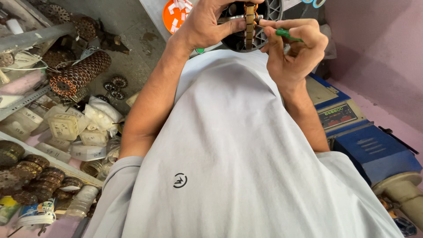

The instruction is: The person works on a fan motor stator, using scissors to cut wires and a screwdriver to guide and secure thin copper winding wires into the stator slots.

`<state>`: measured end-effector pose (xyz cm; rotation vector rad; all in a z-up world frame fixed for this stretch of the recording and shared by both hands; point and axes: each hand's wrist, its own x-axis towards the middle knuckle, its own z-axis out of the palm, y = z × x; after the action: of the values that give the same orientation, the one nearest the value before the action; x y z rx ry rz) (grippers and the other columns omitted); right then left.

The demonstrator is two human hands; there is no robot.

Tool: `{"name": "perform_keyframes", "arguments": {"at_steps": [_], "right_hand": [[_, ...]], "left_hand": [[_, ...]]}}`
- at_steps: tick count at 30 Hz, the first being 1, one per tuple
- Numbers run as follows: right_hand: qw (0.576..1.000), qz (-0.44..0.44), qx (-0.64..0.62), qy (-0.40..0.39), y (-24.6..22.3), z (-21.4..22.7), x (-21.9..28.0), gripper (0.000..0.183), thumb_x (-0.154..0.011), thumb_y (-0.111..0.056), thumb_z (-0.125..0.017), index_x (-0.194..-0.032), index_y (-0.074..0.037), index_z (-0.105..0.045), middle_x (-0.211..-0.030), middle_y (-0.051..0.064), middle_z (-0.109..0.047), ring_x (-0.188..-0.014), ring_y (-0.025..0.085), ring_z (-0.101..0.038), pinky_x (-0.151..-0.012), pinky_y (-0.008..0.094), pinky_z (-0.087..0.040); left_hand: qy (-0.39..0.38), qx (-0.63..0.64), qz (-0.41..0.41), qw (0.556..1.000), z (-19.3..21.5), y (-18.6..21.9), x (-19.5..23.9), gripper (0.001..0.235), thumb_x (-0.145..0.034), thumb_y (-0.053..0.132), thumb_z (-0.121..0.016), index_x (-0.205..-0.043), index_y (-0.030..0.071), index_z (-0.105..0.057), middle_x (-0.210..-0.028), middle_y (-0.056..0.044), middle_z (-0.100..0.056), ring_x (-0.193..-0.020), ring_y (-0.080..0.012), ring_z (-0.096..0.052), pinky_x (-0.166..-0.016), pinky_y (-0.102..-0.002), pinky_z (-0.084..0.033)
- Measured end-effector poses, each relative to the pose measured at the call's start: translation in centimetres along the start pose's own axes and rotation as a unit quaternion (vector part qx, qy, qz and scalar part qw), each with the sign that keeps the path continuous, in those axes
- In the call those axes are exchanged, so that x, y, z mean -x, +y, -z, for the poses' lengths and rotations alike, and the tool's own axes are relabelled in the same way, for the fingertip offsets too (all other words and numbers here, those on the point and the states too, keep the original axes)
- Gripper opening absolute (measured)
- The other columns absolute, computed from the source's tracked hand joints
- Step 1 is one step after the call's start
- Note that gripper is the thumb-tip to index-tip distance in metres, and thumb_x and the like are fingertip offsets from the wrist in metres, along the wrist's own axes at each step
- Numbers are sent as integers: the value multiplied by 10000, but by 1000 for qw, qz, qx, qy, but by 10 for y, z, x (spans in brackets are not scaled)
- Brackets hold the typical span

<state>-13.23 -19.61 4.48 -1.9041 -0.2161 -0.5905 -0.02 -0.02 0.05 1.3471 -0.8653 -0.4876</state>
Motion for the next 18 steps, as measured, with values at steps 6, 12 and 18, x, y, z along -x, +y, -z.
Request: {"name": "perform_keyframes", "arguments": {"at_steps": [6,12,18], "right_hand": [[980,138,142,23,-5,-15,-11,429,-995,108,-697,-1069,-32,-299,-1061,242,-637,-961,348,-775,-639,316,-612],[989,-48,125,-67,-34,-4,-34,388,-1092,118,-730,-1109,-14,-366,-1083,198,-650,-907,252,-736,-683,281,-553],[993,-74,69,-61,-42,-2,-37,406,-1119,144,-689,-1152,-30,-324,-1129,169,-572,-977,246,-735,-768,263,-647]], "left_hand": [[-4,29,-20,999,3,1,-2,393,-1068,36,-799,-1425,91,-643,-1319,-50,-720,-1208,-161,-704,-1111,-314,-584],[5,35,-16,999,2,6,-3,412,-1040,5,-766,-1425,90,-644,-1273,-43,-730,-1184,-164,-703,-1109,-314,-575],[22,3,-29,999,1,14,-5,410,-1039,-30,-720,-1424,94,-651,-1282,-53,-744,-1170,-179,-730,-1052,-300,-587]]}}
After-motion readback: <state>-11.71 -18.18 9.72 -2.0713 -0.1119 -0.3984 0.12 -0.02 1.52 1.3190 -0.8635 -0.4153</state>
